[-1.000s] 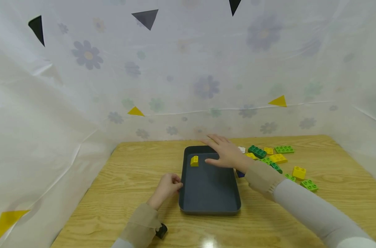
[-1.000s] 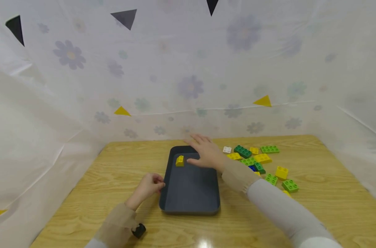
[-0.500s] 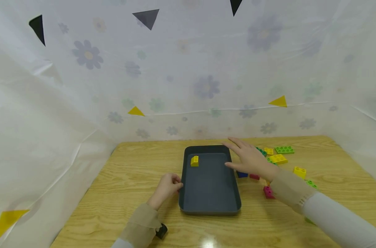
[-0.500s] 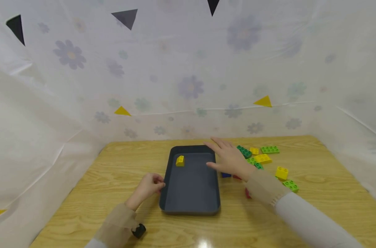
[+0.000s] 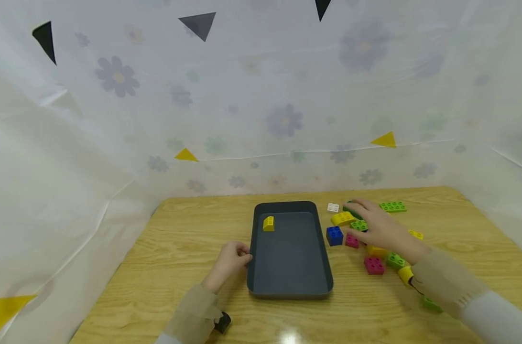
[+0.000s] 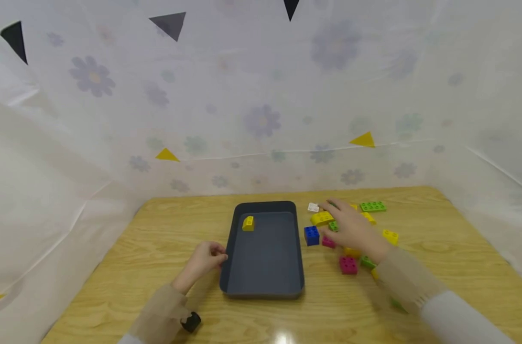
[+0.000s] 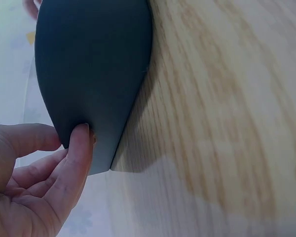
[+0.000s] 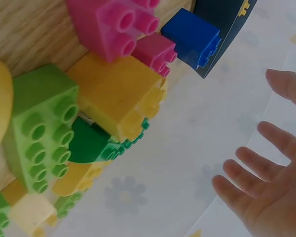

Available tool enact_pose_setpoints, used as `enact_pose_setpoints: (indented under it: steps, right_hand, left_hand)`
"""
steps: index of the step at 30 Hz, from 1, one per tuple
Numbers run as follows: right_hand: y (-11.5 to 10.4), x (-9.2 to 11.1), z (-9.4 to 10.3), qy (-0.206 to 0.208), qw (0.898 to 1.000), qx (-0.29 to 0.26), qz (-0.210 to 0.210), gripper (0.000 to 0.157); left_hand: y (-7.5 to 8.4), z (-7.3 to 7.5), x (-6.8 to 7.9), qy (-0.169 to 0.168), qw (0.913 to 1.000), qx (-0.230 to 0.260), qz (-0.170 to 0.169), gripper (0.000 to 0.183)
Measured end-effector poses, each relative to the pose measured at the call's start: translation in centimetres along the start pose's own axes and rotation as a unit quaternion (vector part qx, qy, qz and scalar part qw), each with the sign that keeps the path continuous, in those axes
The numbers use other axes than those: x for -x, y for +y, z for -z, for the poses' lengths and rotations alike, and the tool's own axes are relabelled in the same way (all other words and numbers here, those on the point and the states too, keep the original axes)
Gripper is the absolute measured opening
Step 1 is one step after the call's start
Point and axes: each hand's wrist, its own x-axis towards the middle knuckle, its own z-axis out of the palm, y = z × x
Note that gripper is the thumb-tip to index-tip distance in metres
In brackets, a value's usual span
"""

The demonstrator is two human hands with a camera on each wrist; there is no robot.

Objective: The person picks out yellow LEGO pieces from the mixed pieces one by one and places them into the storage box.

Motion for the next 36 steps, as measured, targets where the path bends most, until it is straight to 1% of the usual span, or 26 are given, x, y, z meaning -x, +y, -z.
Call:
enact_pose_setpoints:
  steps: [3,6,9,12,15,18,21,26,32,36]
  right_hand:
    - [0.3,0.8,0.3,-0.022,0.999,-0.012,-0.020,0.055]
    - [0.5,1.3,0.4,-0.043,0.998,-0.017,-0.040,0.052]
    - [0.9,1.6,0.2,-0.070,0.996,-0.018,-0.058,0.049]
    - [1.3,1.9,0.1,-0.099,0.992,-0.028,-0.072,0.042]
    - [1.8,2.1,-0.1,-0.127,0.988,-0.038,-0.077,0.037]
    - [2.0,2.3,-0.3,-0.143,0.986,-0.048,-0.075,0.034]
    - [2.2,2.4,-0.5,-0.150,0.985,-0.056,-0.069,0.032]
    - [2.5,2.6,-0.8,-0.162,0.982,-0.069,-0.069,0.033]
    - [2.7,2.8,-1.1,-0.154,0.984,-0.071,-0.059,0.030]
    - [2.6,2.9,-1.2,-0.153,0.983,-0.079,-0.064,0.028]
  left_hand:
    - [0.0,0.0,0.0,0.000,1.0000,0.000,0.000,0.011]
    - [0.0,0.0,0.0,-0.001,1.0000,-0.002,0.003,0.010]
    - [0.0,0.0,0.0,-0.002,1.0000,-0.003,0.007,0.011]
    - [-0.1,-0.1,0.0,-0.001,1.0000,-0.003,0.008,0.011]
    - [-0.2,-0.1,-0.1,0.000,1.0000,-0.002,0.006,0.010]
    - [-0.2,-0.1,-0.1,0.001,1.0000,-0.001,0.005,0.010]
    - [-0.3,-0.1,-0.1,0.002,1.0000,-0.003,0.004,0.009]
    - [-0.4,-0.2,-0.2,0.003,1.0000,-0.008,0.003,0.008]
    - [-0.4,-0.2,-0.1,0.006,1.0000,-0.004,-0.001,0.008]
    - [-0.5,-0.1,-0.1,0.007,0.9999,-0.008,-0.006,0.009]
